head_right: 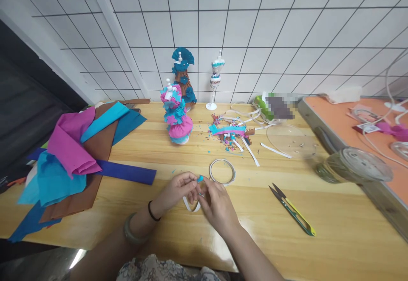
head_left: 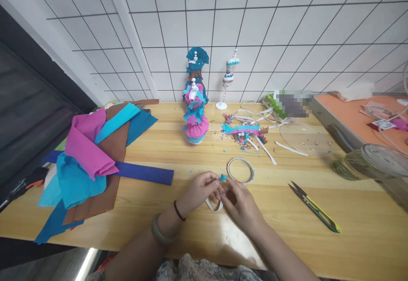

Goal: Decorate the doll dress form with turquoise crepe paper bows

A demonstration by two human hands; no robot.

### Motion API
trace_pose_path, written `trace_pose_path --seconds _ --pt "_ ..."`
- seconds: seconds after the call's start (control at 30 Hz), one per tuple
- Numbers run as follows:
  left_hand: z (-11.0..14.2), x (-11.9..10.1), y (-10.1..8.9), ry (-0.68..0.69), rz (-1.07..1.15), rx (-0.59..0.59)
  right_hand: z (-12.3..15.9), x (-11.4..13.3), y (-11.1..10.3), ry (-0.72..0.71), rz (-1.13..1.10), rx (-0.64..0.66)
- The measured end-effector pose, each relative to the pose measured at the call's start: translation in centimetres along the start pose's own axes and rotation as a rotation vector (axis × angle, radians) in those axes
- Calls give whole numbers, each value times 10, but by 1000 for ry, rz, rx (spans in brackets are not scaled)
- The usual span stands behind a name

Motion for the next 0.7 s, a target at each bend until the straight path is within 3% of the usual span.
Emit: trace_pose_path --seconds 0.33,0.5,0.7 --pt "-3 2 -8 30 -81 -93 -2 3 -2 67 -51 32" --pt "-1 0 -3 76 -88 16 -1 -2 -3 139 -100 16" --pt "3 -5 4 110 -68 79 1 -3 -2 97 -79 26"
Point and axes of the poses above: each hand's wrist, its own z-axis away from the middle knuckle, its own y-axis out of the palm, x = y × z, the point moved 4 cm from there along -z, towards the middle knuckle, and after that the axes turned 15 degrees about -x, right-handed, at the moved point
